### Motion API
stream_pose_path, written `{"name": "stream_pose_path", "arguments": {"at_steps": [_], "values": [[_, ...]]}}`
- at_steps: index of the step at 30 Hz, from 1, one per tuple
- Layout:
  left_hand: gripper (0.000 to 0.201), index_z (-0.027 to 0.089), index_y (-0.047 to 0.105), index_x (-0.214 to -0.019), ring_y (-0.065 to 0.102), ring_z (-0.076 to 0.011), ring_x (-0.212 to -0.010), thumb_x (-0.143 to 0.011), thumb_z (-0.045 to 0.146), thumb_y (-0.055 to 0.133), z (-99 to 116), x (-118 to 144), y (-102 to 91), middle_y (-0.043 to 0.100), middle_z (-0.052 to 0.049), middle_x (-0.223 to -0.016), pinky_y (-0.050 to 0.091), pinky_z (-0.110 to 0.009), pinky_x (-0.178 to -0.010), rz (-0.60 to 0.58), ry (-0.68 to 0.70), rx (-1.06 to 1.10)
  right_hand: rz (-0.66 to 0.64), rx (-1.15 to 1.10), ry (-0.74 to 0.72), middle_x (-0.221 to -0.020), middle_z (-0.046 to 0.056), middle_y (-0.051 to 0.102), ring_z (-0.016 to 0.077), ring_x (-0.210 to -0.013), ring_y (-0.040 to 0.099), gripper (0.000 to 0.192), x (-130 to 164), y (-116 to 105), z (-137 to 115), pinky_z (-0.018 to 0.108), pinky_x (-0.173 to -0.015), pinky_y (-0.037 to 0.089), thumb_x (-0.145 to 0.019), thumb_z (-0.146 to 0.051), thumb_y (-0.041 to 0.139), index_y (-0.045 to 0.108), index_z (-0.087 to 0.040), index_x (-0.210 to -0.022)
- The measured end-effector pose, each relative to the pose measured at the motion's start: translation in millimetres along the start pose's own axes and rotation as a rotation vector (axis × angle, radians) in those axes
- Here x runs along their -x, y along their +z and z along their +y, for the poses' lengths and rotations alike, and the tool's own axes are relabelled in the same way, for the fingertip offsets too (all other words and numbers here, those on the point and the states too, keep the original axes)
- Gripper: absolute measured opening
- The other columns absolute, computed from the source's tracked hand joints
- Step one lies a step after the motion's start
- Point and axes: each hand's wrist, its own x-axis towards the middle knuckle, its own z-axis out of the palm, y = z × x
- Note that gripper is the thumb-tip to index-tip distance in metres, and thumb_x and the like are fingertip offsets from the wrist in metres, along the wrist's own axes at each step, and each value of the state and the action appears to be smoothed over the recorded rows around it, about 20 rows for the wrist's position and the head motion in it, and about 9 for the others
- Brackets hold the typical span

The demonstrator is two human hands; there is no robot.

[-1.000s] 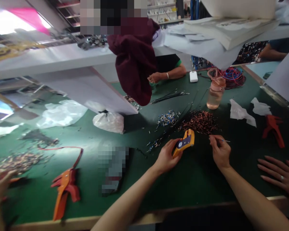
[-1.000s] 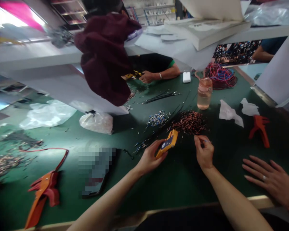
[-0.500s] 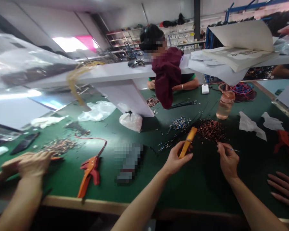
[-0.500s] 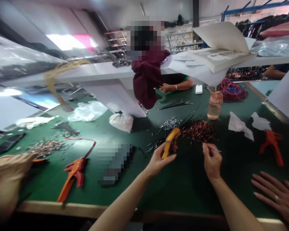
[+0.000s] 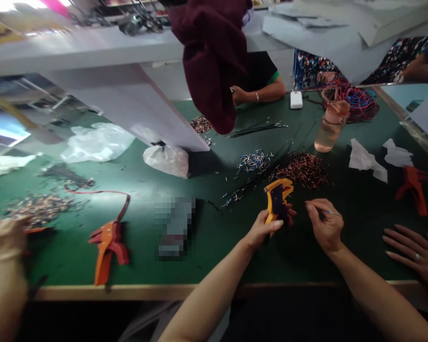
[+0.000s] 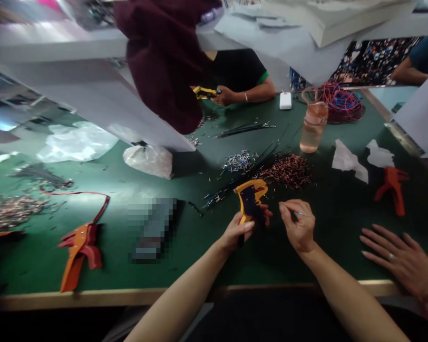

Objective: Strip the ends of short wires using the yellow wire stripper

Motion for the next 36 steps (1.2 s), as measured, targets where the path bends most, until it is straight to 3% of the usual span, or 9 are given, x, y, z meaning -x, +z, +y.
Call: {"name": "stream_pose_path", "arguments": {"at_steps": [5,16,22,32,36], "values": [[0.061,0.013,0.071,-0.118,0.068,-0.0236,-0.082,-0.065,0.041,0.083,-1.9,-1.3,-2.5,0.074,-0.016,-0.109,0.051,-0.038,-0.081,-0.048,-0.018,0.016,-0.030,0.000,-0.110,-0.076,0.001,0.075,0.0175,-0.069,0.069,0.012,-2.1,-1.5,-9.4,0.034,-0.069,0.051,-0.090,-0.014,0.063,0.070,-0.022,-0.086],[0.058,0.011,0.074,-0.104,0.068,-0.0265,-0.083,-0.064,0.053,0.081,3.1,0.2,-0.5,0.075,-0.012,-0.088,0.049,-0.036,-0.079,-0.107,-0.089,-0.136,-0.138,0.088,-0.101,-0.073,0.001,0.077,0.0181,-0.067,0.071,0.019,2.9,-2.9,-14.6,0.037,-0.074,0.047,-0.094,-0.026,0.058,0.076,-0.027,-0.086],[0.053,0.012,0.073,-0.102,0.065,-0.0214,-0.076,-0.062,0.045,0.085,2.1,1.2,4.2,0.072,-0.009,-0.086,0.049,-0.034,-0.076,0.018,-0.061,-0.052,-0.134,0.041,-0.140,-0.074,0.001,0.077,0.0173,-0.066,0.070,0.016,1.4,-2.2,-16.3,0.036,-0.073,0.045,-0.092,-0.021,0.061,0.074,-0.025,-0.084],[0.042,0.012,0.069,-0.081,0.056,-0.0128,-0.053,-0.062,0.046,0.086,10.2,1.7,11.8,0.062,-0.001,-0.059,0.041,-0.027,-0.056,0.074,-0.076,-0.166,-0.133,0.019,-0.091,-0.072,0.001,0.076,0.0170,-0.063,0.069,0.018,2.1,-0.8,-16.5,0.036,-0.073,0.047,-0.093,-0.025,0.061,0.074,-0.025,-0.080],[0.044,0.013,0.064,-0.070,0.045,-0.0087,-0.040,-0.060,0.051,0.085,7.4,2.1,12.5,0.054,0.003,-0.047,0.033,-0.025,-0.045,0.123,-0.097,-0.190,-0.140,0.020,-0.095,-0.072,0.001,0.076,0.0171,-0.063,0.069,0.018,2.1,-0.4,-16.4,0.037,-0.073,0.047,-0.093,-0.025,0.060,0.074,-0.025,-0.080]]}}
